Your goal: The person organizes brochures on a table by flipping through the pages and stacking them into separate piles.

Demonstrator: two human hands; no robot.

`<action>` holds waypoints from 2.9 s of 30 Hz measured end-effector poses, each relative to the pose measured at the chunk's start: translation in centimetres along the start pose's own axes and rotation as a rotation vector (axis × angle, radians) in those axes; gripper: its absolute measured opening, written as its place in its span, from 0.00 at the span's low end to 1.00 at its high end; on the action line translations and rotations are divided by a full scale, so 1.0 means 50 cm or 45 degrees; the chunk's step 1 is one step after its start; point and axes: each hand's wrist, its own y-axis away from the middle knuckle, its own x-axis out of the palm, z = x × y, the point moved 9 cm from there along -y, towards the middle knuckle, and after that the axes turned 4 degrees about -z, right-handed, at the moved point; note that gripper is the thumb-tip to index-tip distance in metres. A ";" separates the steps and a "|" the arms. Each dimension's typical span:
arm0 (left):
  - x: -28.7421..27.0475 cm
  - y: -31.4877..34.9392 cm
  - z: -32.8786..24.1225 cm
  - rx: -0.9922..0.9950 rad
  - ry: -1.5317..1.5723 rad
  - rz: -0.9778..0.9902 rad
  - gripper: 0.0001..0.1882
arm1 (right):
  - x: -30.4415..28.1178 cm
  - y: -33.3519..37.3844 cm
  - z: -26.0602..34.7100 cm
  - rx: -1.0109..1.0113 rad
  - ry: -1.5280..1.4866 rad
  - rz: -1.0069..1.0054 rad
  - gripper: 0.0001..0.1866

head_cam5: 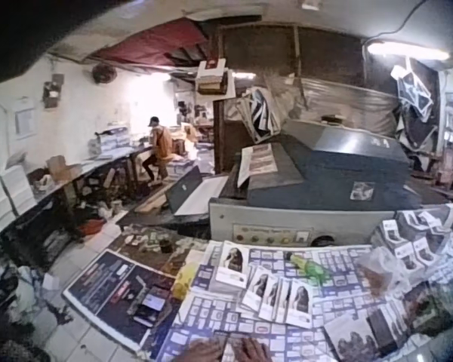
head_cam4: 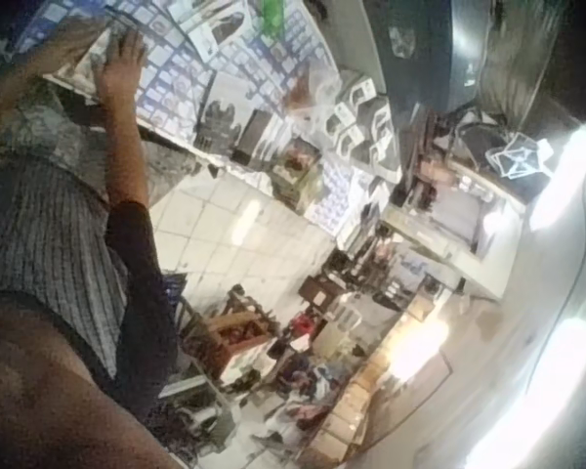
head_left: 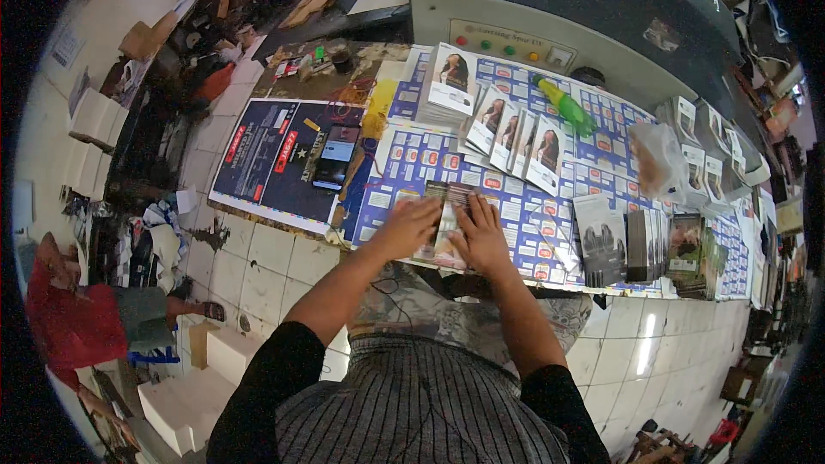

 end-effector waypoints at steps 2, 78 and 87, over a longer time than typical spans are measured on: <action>-0.040 0.033 0.029 -0.102 -0.194 -0.012 0.27 | 0.002 -0.003 0.006 -0.017 0.004 -0.009 0.35; -0.041 0.029 0.046 -0.007 -0.049 0.363 0.59 | -0.056 -0.003 -0.104 0.255 -0.095 -0.397 0.39; -0.053 -0.010 0.000 -0.162 -0.236 0.534 0.61 | -0.146 0.147 -0.273 0.696 0.148 -0.125 0.34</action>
